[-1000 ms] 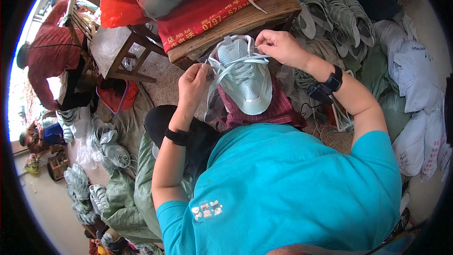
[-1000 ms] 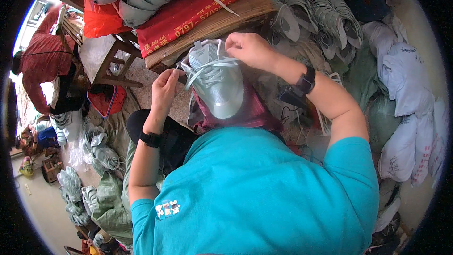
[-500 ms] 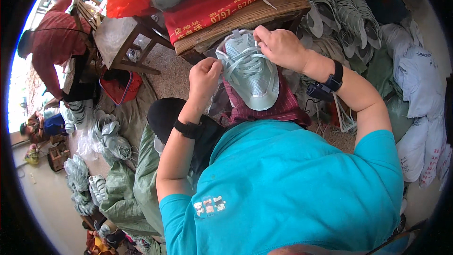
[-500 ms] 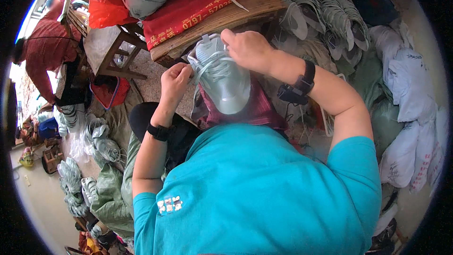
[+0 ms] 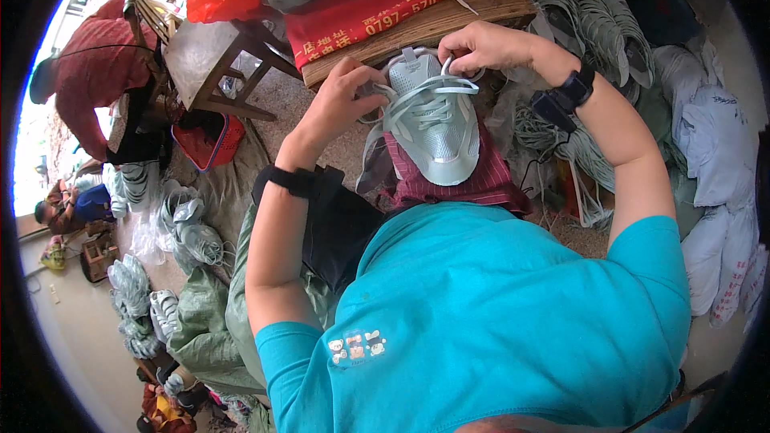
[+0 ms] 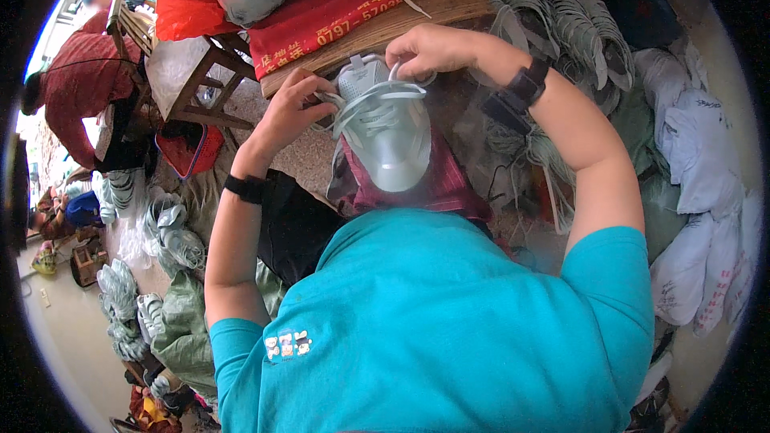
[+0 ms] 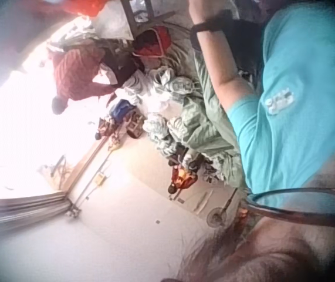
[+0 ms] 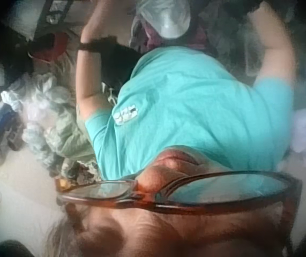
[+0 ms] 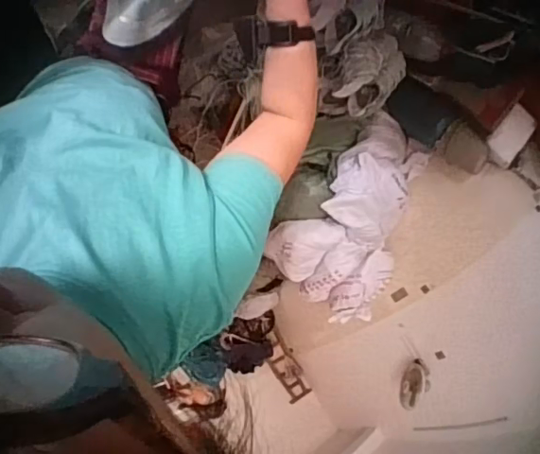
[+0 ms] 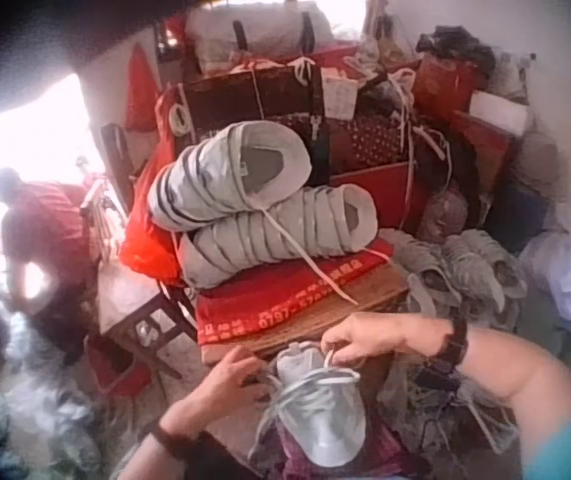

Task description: The person laces a light green sneaker by hand, threading the laces through the eyelets and tying a knot. They then pick up a second sneaker and begin the same lacing process.

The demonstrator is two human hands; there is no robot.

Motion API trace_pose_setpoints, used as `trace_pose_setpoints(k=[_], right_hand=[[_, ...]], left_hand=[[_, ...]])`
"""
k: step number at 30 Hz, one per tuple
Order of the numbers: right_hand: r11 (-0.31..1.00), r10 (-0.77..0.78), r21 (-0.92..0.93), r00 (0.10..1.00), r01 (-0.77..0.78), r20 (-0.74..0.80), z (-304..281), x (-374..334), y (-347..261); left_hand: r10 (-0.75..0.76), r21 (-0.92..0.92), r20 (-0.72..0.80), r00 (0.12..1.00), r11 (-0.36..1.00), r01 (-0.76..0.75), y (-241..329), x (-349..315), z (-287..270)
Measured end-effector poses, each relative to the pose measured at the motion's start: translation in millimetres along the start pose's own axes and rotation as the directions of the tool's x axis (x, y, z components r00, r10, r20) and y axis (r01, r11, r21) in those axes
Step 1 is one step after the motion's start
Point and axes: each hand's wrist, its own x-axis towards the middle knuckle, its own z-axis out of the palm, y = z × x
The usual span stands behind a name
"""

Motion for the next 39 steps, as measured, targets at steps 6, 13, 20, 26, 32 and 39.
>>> trace_pose_setpoints(k=[6,13,20,26,32,39], right_hand=[[0.993,0.103,0.053,0.995,-0.104,0.015,2,10,2],[0.911,0.302,0.333,0.944,-0.243,-0.136,21,19,0],[0.997,-0.014,-0.075,0.873,-0.026,-0.487,32,34,9],[0.952,-0.293,-0.287,0.593,0.108,-0.75,25,40,-19],[0.875,-0.393,-0.451,0.799,0.174,-0.454,48,1,-33],[0.819,-0.439,-0.556,0.782,0.145,-0.443,54,-9,-27]], left_hand=[[-0.032,-0.037,0.13,0.991,0.999,0.037,-4,3,-4],[-0.216,-0.134,0.143,0.966,0.963,0.235,-3,12,7],[-0.21,0.119,-0.227,0.951,0.963,0.241,4,17,42],[-0.435,-0.841,-0.189,0.88,0.535,0.084,69,13,6],[-0.415,-0.532,-0.461,0.784,0.837,0.131,13,-36,40],[-0.065,-0.079,-0.401,0.914,0.996,0.037,34,-28,57]])
